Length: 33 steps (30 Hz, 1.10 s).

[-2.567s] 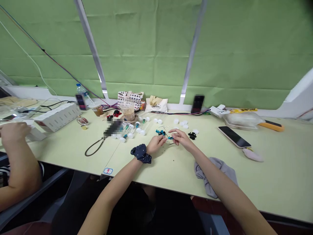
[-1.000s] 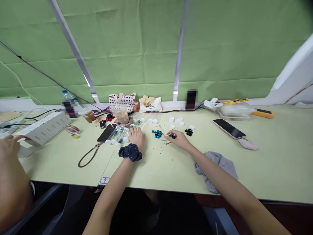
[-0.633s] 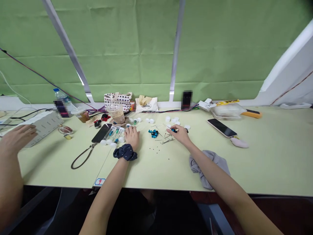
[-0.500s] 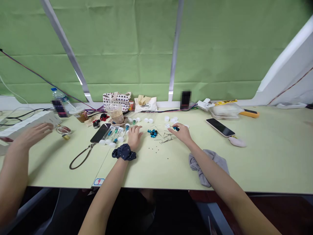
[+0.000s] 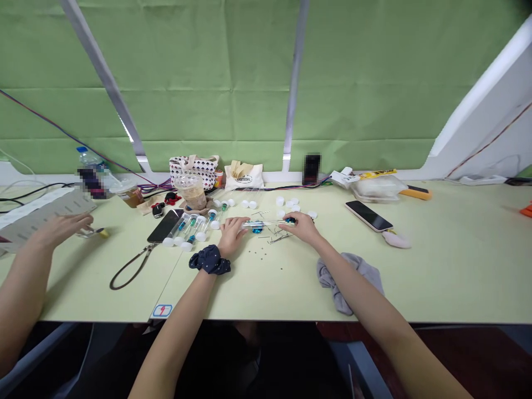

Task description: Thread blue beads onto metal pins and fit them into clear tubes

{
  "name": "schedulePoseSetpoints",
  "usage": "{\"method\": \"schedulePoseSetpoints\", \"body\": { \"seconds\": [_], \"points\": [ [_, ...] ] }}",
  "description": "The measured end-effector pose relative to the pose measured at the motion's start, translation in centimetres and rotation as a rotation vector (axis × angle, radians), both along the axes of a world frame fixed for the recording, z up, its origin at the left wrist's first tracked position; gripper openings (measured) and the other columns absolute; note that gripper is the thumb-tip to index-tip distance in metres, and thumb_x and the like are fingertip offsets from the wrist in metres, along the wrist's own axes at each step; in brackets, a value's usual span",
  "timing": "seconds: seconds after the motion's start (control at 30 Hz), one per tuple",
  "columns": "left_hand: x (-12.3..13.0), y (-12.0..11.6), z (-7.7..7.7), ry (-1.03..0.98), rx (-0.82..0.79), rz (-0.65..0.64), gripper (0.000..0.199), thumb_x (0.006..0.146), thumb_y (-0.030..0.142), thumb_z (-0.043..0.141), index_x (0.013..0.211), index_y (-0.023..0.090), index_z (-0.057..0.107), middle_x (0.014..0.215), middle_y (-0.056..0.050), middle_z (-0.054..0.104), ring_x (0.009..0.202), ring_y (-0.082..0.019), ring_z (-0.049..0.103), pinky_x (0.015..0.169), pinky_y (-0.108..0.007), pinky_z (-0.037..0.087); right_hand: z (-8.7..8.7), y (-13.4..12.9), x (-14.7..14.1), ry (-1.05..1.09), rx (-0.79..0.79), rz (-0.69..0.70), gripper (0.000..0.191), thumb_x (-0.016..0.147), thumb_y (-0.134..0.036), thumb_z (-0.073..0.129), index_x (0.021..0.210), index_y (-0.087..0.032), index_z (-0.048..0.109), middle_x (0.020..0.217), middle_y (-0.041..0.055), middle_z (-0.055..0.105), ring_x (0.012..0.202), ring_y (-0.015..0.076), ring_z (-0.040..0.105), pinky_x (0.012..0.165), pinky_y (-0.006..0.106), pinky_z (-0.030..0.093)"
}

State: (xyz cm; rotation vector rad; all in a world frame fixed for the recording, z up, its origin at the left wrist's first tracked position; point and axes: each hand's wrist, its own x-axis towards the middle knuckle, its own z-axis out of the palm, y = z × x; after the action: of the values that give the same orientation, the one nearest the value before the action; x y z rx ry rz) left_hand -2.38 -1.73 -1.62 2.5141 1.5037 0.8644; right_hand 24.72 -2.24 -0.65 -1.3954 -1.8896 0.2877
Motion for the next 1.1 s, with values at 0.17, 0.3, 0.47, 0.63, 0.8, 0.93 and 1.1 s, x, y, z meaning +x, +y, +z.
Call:
{"method": "schedulePoseSetpoints", "body": {
  "seconds": [0.17, 0.3, 0.47, 0.63, 0.8, 0.93, 1.1],
  "points": [
    [0.5, -0.4, 0.3, 0.0, -0.023, -0.063, 0.032, 0.09, 0.033, 0.041, 0.12, 0.029, 0.05, 0.116, -0.005, 0.057, 0.105, -0.023, 0.041, 0.083, -0.034, 0.03, 0.2, -0.2, -0.2, 0.019, 0.031, 0.087, 0.034, 0.071, -0.048, 0.064, 0.091, -0.021, 0.068, 0.09, 0.0049, 0.065, 0.054, 0.0109, 0.046, 0.061, 0.027, 0.04],
    [0.7, -0.4, 0.1, -0.003, -0.023, -0.079, 0.033, 0.09, 0.036, 0.039, 0.121, 0.028, 0.05, 0.116, -0.005, 0.057, 0.104, -0.024, 0.042, 0.08, -0.035, 0.029, -0.2, 0.1, -0.1, 0.077, 0.034, 0.095, 0.03, 0.075, -0.045, 0.06, 0.09, -0.021, 0.068, 0.084, 0.0046, 0.064, 0.055, 0.0117, 0.046, 0.061, 0.027, 0.041],
    [0.7, -0.4, 0.1, -0.003, -0.059, -0.035, 0.034, 0.09, 0.037, 0.04, 0.12, 0.027, 0.051, 0.113, -0.007, 0.058, 0.104, -0.025, 0.041, 0.082, -0.037, 0.029, -1.2, 0.7, -0.3, 0.261, -0.034, 0.085, 0.032, 0.077, -0.041, 0.056, 0.099, -0.02, 0.065, 0.082, 0.0049, 0.065, 0.059, 0.0134, 0.053, 0.063, 0.029, 0.047],
    [0.5, -0.3, 0.0, -0.031, -0.076, -0.039, 0.035, 0.089, 0.038, 0.04, 0.121, 0.028, 0.05, 0.113, -0.006, 0.058, 0.104, -0.025, 0.041, 0.083, -0.037, 0.029, -1.1, 0.6, -0.7, 0.467, -0.12, 0.161, 0.033, 0.077, -0.042, 0.054, 0.096, -0.018, 0.065, 0.091, 0.0076, 0.062, 0.054, 0.0116, 0.056, 0.063, 0.032, 0.052],
    [0.6, -0.4, -0.2, -0.06, -0.096, -0.041, 0.035, 0.089, 0.039, 0.04, 0.121, 0.027, 0.051, 0.113, -0.006, 0.058, 0.104, -0.025, 0.041, 0.085, -0.037, 0.029, -0.8, 0.2, -1.0, 0.603, -0.202, 0.208, 0.04, 0.072, -0.048, 0.059, 0.098, -0.019, 0.063, 0.086, 0.0058, 0.062, 0.064, 0.0152, 0.061, 0.069, 0.034, 0.054],
    [0.9, -0.4, -0.3, -0.085, -0.105, -0.061, 0.036, 0.089, 0.04, 0.041, 0.12, 0.027, 0.052, 0.112, -0.006, 0.059, 0.104, -0.025, 0.042, 0.085, -0.037, 0.029, -1.1, 0.1, -1.6, 0.686, -0.2, 0.14, 0.042, 0.066, -0.051, 0.065, 0.09, -0.017, 0.063, 0.079, 0.0052, 0.062, 0.066, 0.017, 0.06, 0.071, 0.037, 0.054],
    [0.9, -0.5, -0.4, -0.125, -0.08, -0.044, 0.033, 0.089, 0.038, 0.042, 0.118, 0.028, 0.053, 0.114, -0.004, 0.059, 0.103, -0.023, 0.043, 0.085, -0.036, 0.03, -0.5, -0.7, -2.5, 0.626, -0.156, 0.11, 0.035, 0.073, -0.049, 0.058, 0.084, -0.018, 0.069, 0.099, 0.009, 0.058, 0.083, 0.0191, 0.057, 0.07, 0.032, 0.052]
  ]
}}
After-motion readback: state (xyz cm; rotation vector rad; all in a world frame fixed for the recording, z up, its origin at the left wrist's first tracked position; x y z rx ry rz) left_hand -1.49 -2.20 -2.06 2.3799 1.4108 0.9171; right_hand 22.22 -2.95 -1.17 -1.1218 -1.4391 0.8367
